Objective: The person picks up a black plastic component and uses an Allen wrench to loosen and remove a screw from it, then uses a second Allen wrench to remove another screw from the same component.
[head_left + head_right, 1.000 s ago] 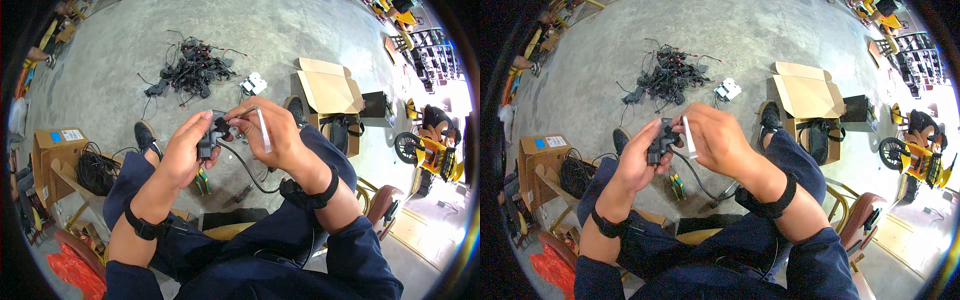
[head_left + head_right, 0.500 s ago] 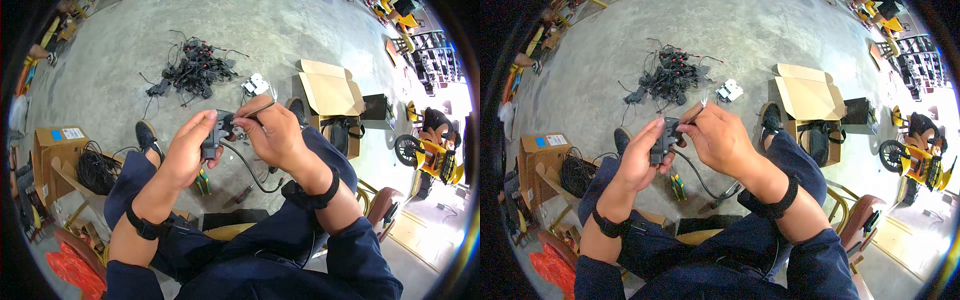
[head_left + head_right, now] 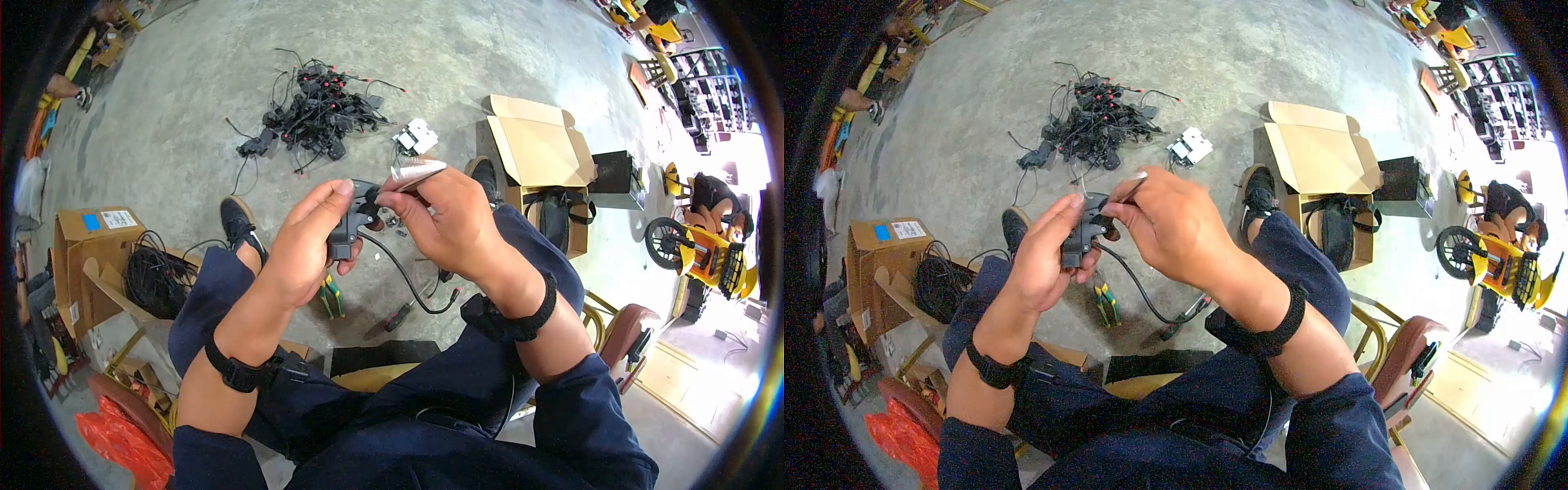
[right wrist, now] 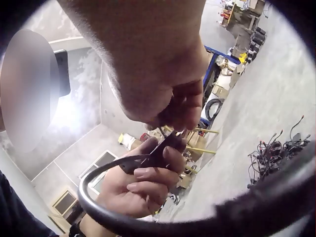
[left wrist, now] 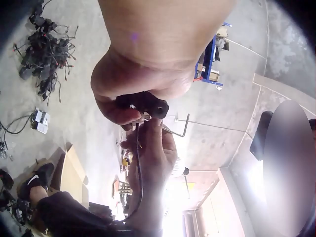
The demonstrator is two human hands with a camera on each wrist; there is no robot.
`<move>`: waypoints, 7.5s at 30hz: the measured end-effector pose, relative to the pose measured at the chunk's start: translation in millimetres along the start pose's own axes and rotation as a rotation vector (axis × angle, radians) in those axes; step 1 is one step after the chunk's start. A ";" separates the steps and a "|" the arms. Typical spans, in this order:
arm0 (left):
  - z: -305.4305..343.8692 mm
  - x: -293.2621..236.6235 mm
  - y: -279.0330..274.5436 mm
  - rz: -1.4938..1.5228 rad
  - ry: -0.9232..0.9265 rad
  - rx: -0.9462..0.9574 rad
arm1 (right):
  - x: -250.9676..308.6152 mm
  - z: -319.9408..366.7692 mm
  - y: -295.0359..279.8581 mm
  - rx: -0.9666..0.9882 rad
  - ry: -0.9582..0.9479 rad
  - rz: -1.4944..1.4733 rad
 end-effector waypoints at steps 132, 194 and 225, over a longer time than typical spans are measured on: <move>51.8 -19.4 -70.3 -0.080 -0.011 -0.313 | -292.8 218.6 231.5 0.347 1.124 0.206; 179.5 87.9 10.9 0.123 0.029 0.031 | 73.4 209.6 -3.6 -0.114 0.630 -0.597; 148.9 84.9 21.6 -0.139 0.204 -0.013 | 78.1 204.3 8.3 -0.145 0.304 -0.219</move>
Point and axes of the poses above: each hand's wrist, its own z-axis away from the middle knuckle, its own y-axis out of the palm, x = y × z, the point moved 6 cm from there along -z, towards the middle knuckle, and after that the axes turned 9 degrees about y, right-handed, at the moved point
